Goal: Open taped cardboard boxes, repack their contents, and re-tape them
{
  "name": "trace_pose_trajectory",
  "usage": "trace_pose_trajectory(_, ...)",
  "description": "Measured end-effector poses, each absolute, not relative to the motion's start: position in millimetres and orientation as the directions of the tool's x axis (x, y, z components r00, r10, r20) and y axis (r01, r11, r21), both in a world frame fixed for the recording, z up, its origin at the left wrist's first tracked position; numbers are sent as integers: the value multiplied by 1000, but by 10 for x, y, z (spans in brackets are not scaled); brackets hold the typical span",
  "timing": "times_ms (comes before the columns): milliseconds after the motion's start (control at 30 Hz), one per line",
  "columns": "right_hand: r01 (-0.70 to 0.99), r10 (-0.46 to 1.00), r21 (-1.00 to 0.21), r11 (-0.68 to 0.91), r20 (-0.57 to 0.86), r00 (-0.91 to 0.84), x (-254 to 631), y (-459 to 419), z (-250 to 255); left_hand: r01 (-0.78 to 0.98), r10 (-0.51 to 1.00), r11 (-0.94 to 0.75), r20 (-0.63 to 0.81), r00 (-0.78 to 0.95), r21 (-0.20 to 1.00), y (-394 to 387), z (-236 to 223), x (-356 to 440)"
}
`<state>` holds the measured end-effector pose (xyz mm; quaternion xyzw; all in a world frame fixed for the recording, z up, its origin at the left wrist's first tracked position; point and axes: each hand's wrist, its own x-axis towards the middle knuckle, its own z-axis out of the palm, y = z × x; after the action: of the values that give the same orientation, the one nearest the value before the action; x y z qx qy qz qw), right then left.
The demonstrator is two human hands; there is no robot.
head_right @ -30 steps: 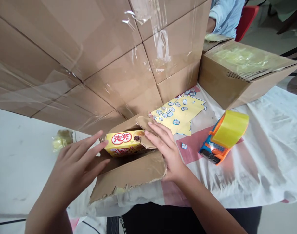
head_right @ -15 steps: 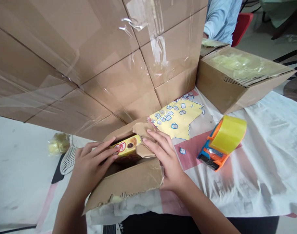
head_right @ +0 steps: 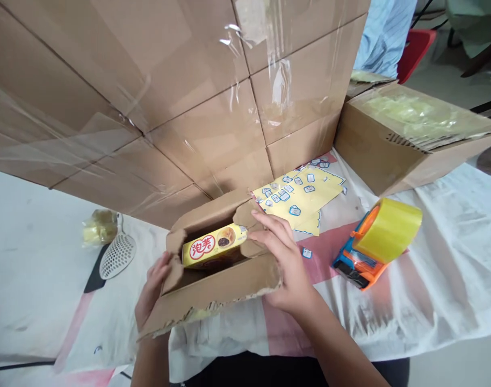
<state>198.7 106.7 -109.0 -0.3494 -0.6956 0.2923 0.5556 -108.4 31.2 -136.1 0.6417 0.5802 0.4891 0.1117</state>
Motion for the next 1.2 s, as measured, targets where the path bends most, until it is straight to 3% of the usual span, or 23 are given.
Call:
trace_pose_trajectory(167, 183, 843, -824, 537, 518, -144, 2064, 1112, -1077, 677, 847, -453, 517, 125, 580, 356, -1194, -1033)
trace_pose_trajectory(233, 194, 842, -820, 538, 511, -172, 2068, 1094, -1076, 668, 829, -486, 540, 148, 563, 374, -1166, -1038)
trace_pose_trajectory(333, 187, 835, -816, 548, 517, -190, 2025, 1039, -1061, 621, 814, -484, 578, 59, 617, 412, -1220, -1006)
trace_pose_trajectory(400, 188, 842, -821, 539, 517, -153, 1973, 1007, -1042, 526, 814, -444, 572, -102, 726, 448, -1263, -925)
trace_pose_trajectory(533, 158, 936, -924, 349, 353, 1, 1914, 1046, -988, 109, 868, -288, 307, -390, 951, 513, -1247, -673)
trace_pose_trajectory(633, -51, 975, -987, 150, 156, -158, 1963, 1207, -919, -115, 929, -155, 105, -354, 981, 542, -1187, -587)
trace_pose_trajectory(767, -144, 956, -976, 161, 191, -225, 2005, 1417, -817, -177, 951, -181, 126, -282, 967, 620, -1127, -682)
trace_pose_trajectory(933, -55, 946, -958, 281, 286, -156, 1933, 1419, -856, -34, 926, -244, 222, -306, 969, 737, -987, -770)
trace_pose_trajectory(1033, -42, 905, -909, 414, 416, -91, 1931, 1378, -922, 206, 906, -292, 339, -255, 934, 733, -887, -751)
trace_pose_trajectory(1100, 0, 895, -898, 441, 439, -78, 1944, 1365, -939, 490, 887, -291, 424, -184, 822, 689, -821, -715)
trace_pose_trajectory(1200, 35, 914, -915, 401, 397, -83, 1955, 1368, -920, 841, 851, -248, 523, -48, 480, 585, -714, -605)
